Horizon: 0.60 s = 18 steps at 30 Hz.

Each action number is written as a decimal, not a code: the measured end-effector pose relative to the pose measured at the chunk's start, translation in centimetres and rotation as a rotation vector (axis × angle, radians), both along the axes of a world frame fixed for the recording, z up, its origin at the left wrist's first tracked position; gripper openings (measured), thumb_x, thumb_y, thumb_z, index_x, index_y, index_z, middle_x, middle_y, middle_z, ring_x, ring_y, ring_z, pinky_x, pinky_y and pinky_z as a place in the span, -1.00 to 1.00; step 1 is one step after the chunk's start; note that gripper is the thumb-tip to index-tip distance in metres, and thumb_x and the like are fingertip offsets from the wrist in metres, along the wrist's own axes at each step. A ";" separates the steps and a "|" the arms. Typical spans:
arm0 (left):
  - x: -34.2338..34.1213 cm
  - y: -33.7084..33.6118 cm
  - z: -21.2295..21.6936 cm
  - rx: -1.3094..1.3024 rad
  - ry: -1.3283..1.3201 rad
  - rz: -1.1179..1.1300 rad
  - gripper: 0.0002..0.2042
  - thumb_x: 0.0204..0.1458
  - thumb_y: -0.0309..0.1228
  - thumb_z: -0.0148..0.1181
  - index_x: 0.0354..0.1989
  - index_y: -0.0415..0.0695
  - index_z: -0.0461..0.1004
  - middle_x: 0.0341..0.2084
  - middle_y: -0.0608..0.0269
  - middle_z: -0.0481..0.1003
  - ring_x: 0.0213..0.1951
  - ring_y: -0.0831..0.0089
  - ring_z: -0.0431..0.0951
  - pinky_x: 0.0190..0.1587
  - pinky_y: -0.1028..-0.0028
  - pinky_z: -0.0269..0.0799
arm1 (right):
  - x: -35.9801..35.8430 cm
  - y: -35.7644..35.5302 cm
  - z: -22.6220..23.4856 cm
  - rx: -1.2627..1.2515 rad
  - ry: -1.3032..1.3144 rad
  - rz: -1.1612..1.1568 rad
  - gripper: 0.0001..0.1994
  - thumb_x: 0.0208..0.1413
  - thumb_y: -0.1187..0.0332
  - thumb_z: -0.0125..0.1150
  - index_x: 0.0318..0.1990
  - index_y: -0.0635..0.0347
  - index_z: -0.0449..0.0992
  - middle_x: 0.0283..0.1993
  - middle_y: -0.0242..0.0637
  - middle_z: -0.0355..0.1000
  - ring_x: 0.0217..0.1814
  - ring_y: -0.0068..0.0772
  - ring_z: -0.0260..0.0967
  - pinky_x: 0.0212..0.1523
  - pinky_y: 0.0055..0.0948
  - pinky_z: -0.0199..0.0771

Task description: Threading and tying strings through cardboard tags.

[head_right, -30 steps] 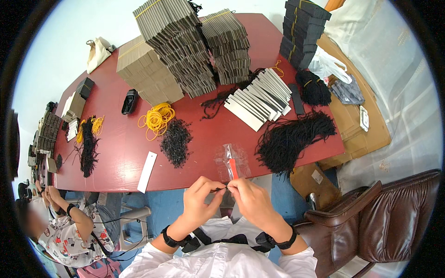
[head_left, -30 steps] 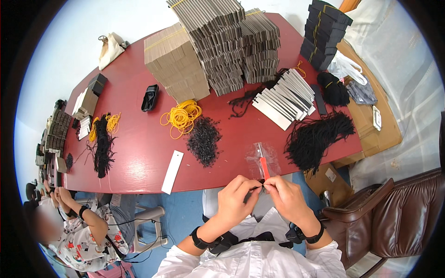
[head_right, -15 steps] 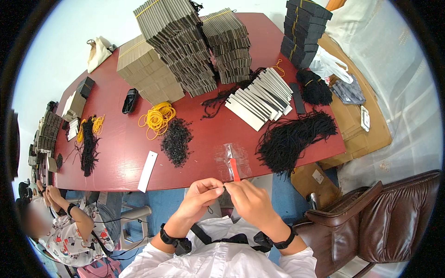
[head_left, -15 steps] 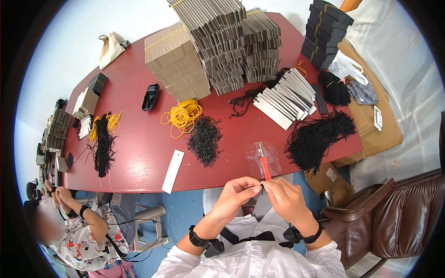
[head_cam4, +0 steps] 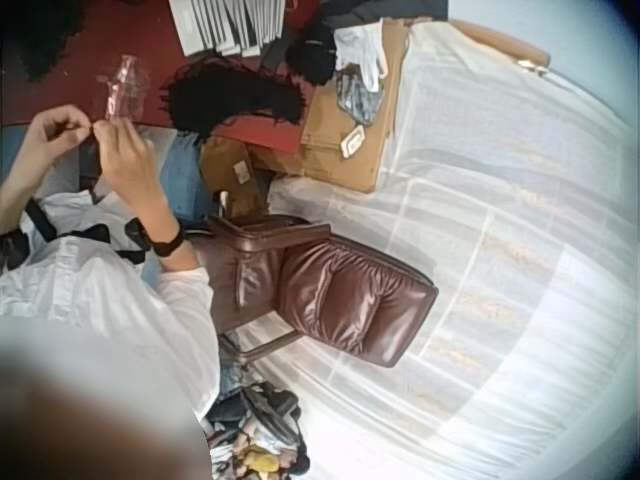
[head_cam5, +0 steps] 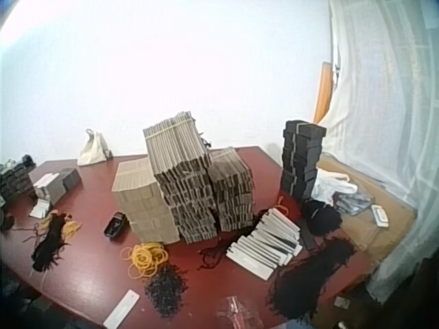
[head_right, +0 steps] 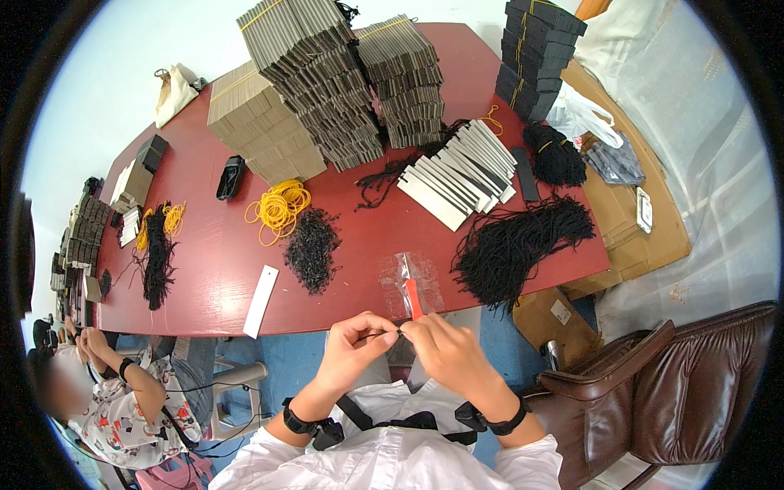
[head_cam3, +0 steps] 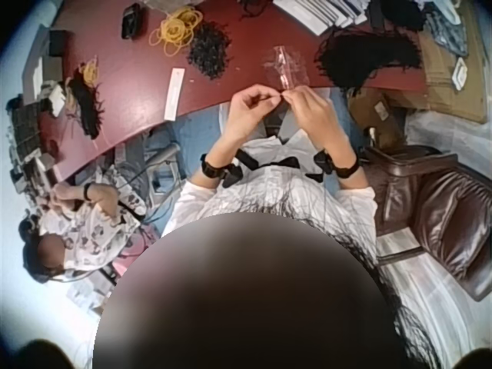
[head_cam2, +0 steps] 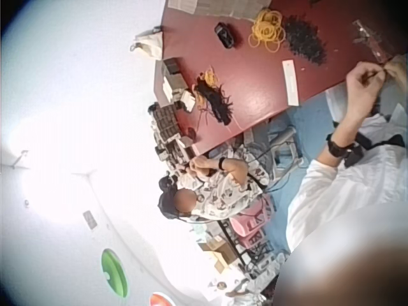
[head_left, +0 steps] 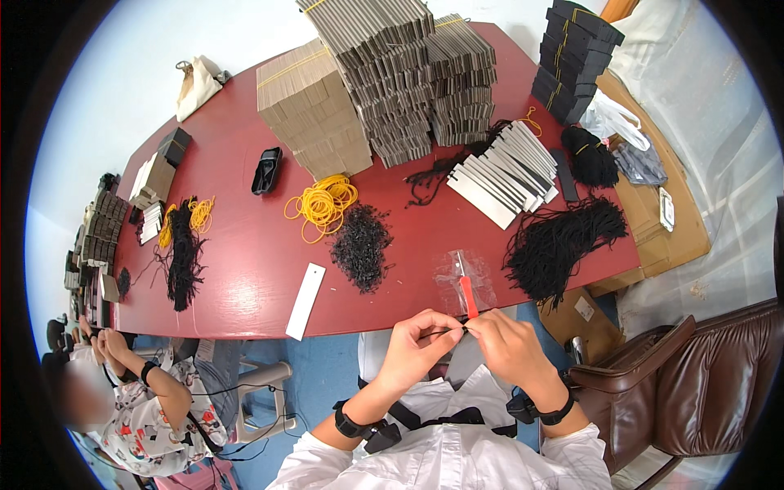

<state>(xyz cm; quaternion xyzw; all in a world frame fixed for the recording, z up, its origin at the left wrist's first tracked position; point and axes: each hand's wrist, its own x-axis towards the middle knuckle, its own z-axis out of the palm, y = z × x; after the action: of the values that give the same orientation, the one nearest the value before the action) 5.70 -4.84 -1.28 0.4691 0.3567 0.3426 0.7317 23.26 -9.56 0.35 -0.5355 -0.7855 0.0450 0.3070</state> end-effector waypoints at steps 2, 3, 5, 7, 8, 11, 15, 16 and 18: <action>-0.3 0.0 0.0 0.122 0.103 0.000 -0.93 0.03 -0.54 0.22 -0.32 -0.24 0.54 -0.42 0.46 0.46 -0.46 0.82 0.24 -0.46 0.71 0.07 | 0.1 0.1 0.4 -0.013 0.001 0.024 -0.84 -0.06 0.54 0.18 -0.29 0.23 0.40 -0.42 -0.30 0.40 -0.44 -0.32 0.42 -0.54 -0.41 0.39; -0.4 -0.1 0.0 0.141 0.137 -0.004 -0.93 0.02 -0.54 0.23 -0.32 -0.24 0.55 -0.43 0.45 0.46 -0.47 0.83 0.23 -0.47 0.71 0.05 | 0.2 0.1 0.6 -0.027 -0.001 0.047 -0.83 -0.10 0.58 0.19 -0.31 0.23 0.39 -0.44 -0.29 0.40 -0.46 -0.29 0.41 -0.57 -0.38 0.35; -0.4 -0.2 0.3 0.159 0.171 -0.008 -0.93 0.01 -0.54 0.24 -0.33 -0.24 0.55 -0.43 0.44 0.47 -0.48 0.84 0.22 -0.48 0.72 0.03 | 0.3 0.1 0.5 -0.023 0.018 0.065 -0.84 -0.10 0.57 0.20 -0.32 0.23 0.39 -0.44 -0.29 0.39 -0.46 -0.29 0.40 -0.57 -0.38 0.34; -0.2 -0.3 0.9 0.064 0.098 -0.013 -0.91 0.02 -0.53 0.24 -0.31 -0.25 0.55 -0.48 0.46 0.46 -0.51 0.86 0.21 -0.50 0.73 0.03 | 0.5 0.1 0.5 -0.021 0.035 0.083 -0.85 -0.10 0.57 0.20 -0.33 0.23 0.39 -0.44 -0.29 0.39 -0.47 -0.29 0.40 -0.58 -0.38 0.34; -0.3 -0.3 0.7 0.063 0.098 -0.013 -0.91 0.02 -0.53 0.24 -0.31 -0.25 0.55 -0.48 0.46 0.46 -0.51 0.86 0.21 -0.50 0.73 0.03 | 0.7 0.1 0.6 -0.052 0.023 0.092 -0.86 -0.06 0.52 0.19 -0.31 0.23 0.39 -0.42 -0.30 0.38 -0.43 -0.32 0.41 -0.55 -0.41 0.38; -0.6 -0.1 -0.1 0.017 0.158 -0.058 -0.91 0.03 -0.53 0.24 -0.30 -0.25 0.56 -0.48 0.42 0.50 -0.46 0.83 0.31 -0.44 0.74 0.17 | 0.7 -0.1 0.0 -0.071 0.123 0.083 -0.83 -0.01 0.48 0.20 -0.23 0.23 0.43 -0.38 -0.31 0.40 -0.40 -0.37 0.42 -0.51 -0.45 0.41; -0.3 -0.2 -0.3 -0.089 -0.019 -0.041 -0.90 0.05 -0.52 0.23 -0.28 -0.25 0.56 -0.45 0.38 0.52 -0.43 0.76 0.40 -0.38 0.73 0.30 | 0.0 -0.7 0.7 -0.311 0.639 0.051 -0.68 -0.05 0.50 0.30 -0.07 0.20 0.51 -0.30 -0.28 0.46 -0.43 -0.41 0.41 -0.47 -0.51 0.40; -0.2 -0.2 -0.3 -0.109 -0.077 -0.048 -0.90 0.06 -0.52 0.21 -0.27 -0.25 0.55 -0.46 0.41 0.50 -0.45 0.77 0.39 -0.41 0.74 0.29 | -0.2 -0.7 0.4 -0.310 0.639 0.050 -0.68 -0.05 0.50 0.30 -0.07 0.20 0.51 -0.30 -0.28 0.46 -0.43 -0.41 0.41 -0.47 -0.51 0.40; -0.2 -0.3 -0.6 -0.126 -0.113 -0.065 -0.91 0.07 -0.52 0.19 -0.28 -0.24 0.55 -0.45 0.40 0.50 -0.44 0.77 0.39 -0.39 0.73 0.30 | -0.6 -0.5 -0.5 -0.173 0.629 0.060 -0.66 -0.12 0.54 0.35 -0.10 0.21 0.56 -0.33 -0.28 0.47 -0.45 -0.44 0.38 -0.45 -0.54 0.38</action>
<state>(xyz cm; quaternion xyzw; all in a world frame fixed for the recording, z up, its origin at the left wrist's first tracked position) 5.55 -5.13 -1.86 0.4134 0.3202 0.3215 0.7894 22.70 -10.06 -0.17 -0.4961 -0.6608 0.2839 0.4864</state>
